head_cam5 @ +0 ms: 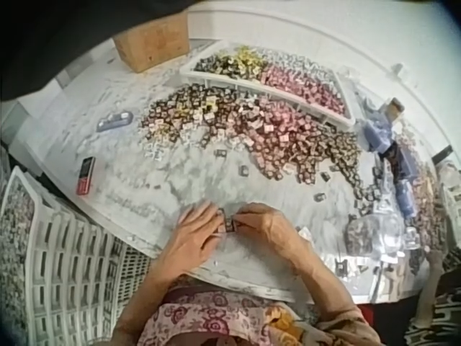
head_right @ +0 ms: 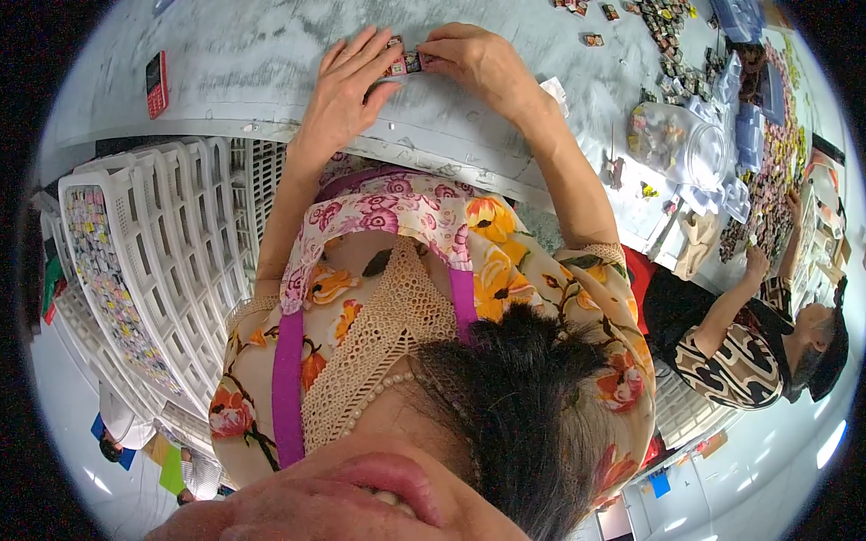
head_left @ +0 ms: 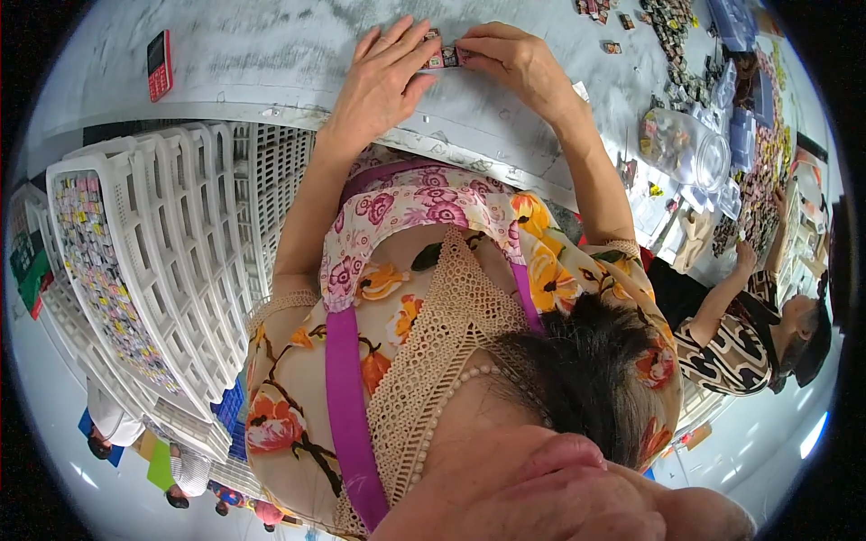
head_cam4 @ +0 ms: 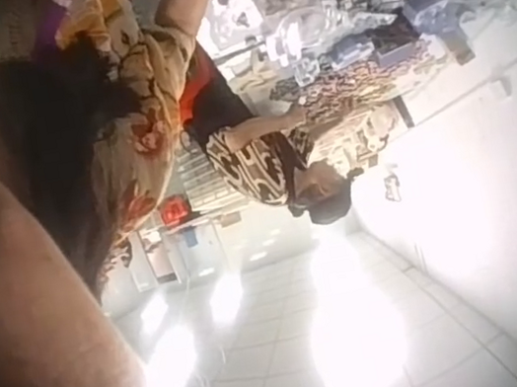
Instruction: Sorting and packaging small toy components into plastic bags at a workbench.
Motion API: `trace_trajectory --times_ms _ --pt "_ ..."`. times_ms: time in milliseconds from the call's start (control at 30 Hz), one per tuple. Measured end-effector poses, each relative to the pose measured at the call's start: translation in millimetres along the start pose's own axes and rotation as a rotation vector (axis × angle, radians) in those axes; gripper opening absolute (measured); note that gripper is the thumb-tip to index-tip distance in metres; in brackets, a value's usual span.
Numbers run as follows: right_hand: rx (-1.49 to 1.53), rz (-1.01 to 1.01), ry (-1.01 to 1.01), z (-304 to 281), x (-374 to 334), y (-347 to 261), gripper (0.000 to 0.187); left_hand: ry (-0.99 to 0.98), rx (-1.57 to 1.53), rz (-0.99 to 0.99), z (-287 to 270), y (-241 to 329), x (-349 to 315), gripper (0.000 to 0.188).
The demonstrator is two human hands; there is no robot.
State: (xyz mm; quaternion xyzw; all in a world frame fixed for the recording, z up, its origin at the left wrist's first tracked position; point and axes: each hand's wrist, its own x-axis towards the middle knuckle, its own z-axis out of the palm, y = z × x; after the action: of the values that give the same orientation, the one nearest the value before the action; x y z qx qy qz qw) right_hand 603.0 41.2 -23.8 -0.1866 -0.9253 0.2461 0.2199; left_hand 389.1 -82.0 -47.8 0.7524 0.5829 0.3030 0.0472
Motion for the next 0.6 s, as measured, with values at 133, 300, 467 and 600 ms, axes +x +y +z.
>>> trace_trajectory --times_ms 133,300,467,600 --pt "0.062 0.064 -0.05 -4.0 6.0 1.0 0.025 0.003 0.007 0.002 0.6 -1.1 -0.1 0.046" --pt "-0.014 -0.028 0.011 4.0 -4.4 -0.5 0.024 -0.006 0.013 0.0 -0.7 -0.3 -0.1 0.046" --pt "-0.198 -0.104 0.129 11.7 -18.3 -4.7 0.028 -0.02 0.023 0.017 -0.5 -2.3 1.7 0.046" --pt "-0.271 -0.044 0.08 12.9 -29.2 -23.2 0.04 -0.015 0.027 0.027 0.2 -2.9 0.1 0.048"
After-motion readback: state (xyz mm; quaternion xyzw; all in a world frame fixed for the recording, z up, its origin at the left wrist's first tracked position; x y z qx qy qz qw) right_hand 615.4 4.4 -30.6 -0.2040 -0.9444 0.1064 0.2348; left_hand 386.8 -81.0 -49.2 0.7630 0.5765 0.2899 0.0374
